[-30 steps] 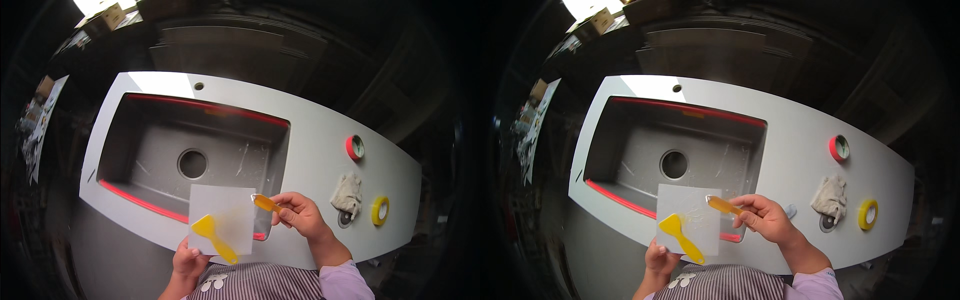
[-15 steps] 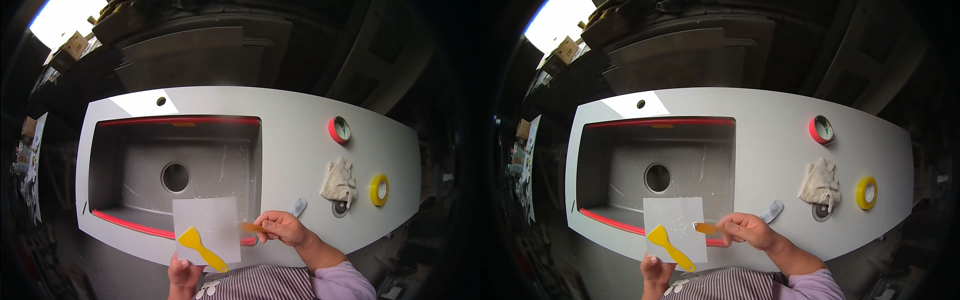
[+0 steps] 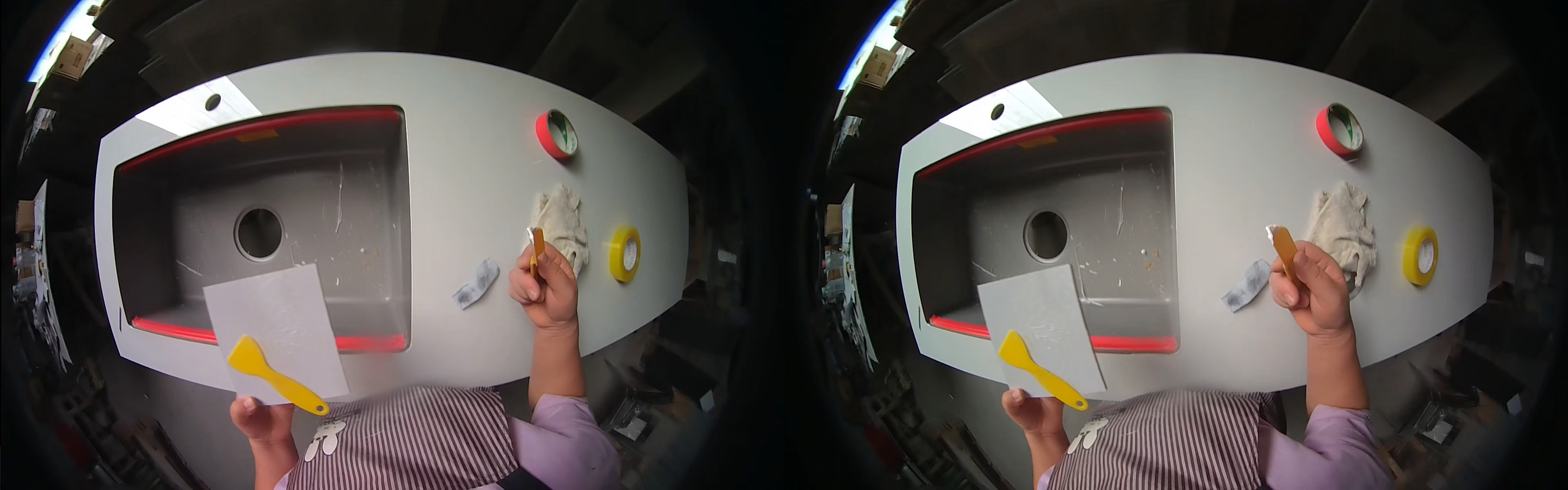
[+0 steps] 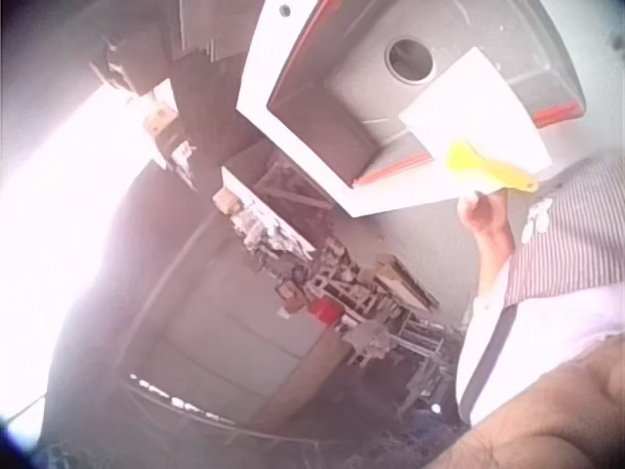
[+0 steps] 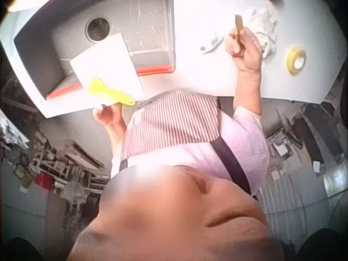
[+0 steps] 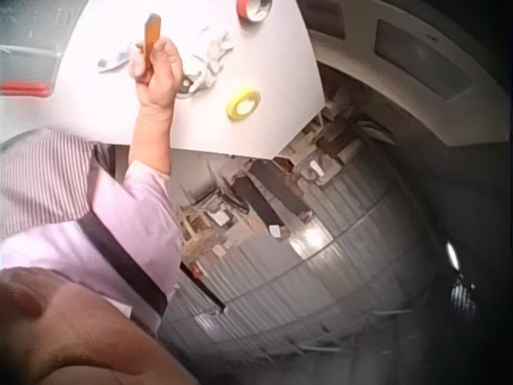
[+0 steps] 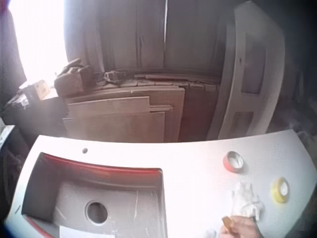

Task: The person uses a yellow plastic scraper to spread a white paste from a small square tile onto the red-taped edges of a white sink unit. The person repeatedly scoops paste and applies it along the perimeter of the sink opening.

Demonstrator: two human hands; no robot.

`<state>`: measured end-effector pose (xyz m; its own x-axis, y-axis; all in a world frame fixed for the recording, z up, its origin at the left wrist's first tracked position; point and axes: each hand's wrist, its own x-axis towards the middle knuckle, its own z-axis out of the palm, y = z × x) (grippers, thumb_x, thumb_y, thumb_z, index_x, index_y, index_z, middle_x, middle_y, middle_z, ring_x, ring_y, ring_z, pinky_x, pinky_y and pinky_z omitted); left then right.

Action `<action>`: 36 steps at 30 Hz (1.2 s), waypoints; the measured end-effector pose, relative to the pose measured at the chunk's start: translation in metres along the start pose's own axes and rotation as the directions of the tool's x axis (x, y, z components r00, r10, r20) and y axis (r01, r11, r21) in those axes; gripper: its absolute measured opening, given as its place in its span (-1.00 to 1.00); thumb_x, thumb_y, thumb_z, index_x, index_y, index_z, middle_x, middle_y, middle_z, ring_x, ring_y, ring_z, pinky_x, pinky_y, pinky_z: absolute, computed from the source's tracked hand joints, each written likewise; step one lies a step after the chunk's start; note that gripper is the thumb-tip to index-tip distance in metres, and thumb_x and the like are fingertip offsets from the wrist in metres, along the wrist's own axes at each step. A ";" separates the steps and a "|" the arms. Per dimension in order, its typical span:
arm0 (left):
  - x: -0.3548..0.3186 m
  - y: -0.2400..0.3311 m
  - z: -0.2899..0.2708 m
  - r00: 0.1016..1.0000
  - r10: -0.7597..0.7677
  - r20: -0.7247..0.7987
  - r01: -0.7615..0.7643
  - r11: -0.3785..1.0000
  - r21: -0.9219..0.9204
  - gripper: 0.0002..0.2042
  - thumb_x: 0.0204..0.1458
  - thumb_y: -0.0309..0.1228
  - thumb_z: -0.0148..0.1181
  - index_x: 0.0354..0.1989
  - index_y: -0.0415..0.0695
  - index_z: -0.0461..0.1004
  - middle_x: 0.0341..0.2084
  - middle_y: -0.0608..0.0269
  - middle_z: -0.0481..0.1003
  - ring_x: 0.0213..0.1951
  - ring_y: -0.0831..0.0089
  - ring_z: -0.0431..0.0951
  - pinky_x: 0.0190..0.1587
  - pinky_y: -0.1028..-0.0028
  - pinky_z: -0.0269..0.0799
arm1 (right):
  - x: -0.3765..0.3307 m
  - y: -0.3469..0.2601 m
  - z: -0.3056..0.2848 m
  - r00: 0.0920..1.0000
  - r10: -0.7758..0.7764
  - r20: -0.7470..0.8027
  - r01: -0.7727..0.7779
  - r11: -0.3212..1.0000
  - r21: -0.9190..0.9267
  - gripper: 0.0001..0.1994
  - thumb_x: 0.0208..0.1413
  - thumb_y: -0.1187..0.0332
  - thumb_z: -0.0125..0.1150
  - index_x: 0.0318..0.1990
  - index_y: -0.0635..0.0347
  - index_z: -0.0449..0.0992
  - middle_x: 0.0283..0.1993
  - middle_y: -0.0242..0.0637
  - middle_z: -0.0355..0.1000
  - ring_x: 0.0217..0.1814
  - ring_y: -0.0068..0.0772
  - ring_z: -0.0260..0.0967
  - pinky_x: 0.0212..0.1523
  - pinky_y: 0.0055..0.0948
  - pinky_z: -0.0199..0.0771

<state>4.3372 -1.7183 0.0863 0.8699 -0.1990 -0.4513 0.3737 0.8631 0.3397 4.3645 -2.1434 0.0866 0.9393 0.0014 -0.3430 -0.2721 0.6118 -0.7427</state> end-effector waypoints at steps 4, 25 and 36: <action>-0.012 0.019 -0.012 0.994 0.101 0.042 -0.100 0.995 -0.006 -0.31 -0.16 -0.49 0.06 0.29 -0.31 0.18 0.22 -0.04 0.33 0.26 0.09 0.31 0.36 0.05 0.11 | -0.018 0.009 -0.002 0.998 0.066 -0.013 -0.066 0.996 -0.058 -0.69 0.33 0.20 -0.04 -0.26 0.30 0.46 -0.65 -0.40 0.24 -0.67 -0.68 -0.01 -0.62 -0.64 -0.02; -0.092 0.046 -0.041 0.951 0.308 -0.011 -0.308 0.950 -0.052 -0.38 -0.10 -0.44 0.12 0.24 -0.31 0.25 0.08 -0.08 0.46 0.12 0.10 0.49 0.23 -0.05 0.29 | -0.055 0.105 -0.055 0.844 0.363 0.394 -0.482 0.835 0.263 -0.73 0.34 0.23 -0.05 -0.21 0.25 0.49 -0.64 -0.44 0.24 -0.67 -0.70 -0.03 -0.63 -0.67 -0.03; -0.114 0.039 -0.050 0.926 0.377 -0.009 -0.377 0.924 -0.068 -0.41 -0.10 -0.42 0.17 0.19 -0.32 0.31 0.08 -0.15 0.45 0.08 0.06 0.52 0.14 -0.04 0.39 | -0.045 0.107 -0.061 0.816 0.257 0.518 -0.449 0.846 0.288 -0.72 0.35 0.19 -0.09 -0.21 0.20 0.46 -0.63 -0.47 0.20 -0.63 -0.67 -0.03 -0.63 -0.64 -0.04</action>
<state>4.2361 -1.6389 0.1096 0.9438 0.1454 -0.2967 -0.0047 0.9038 0.4280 4.2803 -2.1260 -0.0125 0.8046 0.5681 -0.1729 -0.5920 0.7446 -0.3085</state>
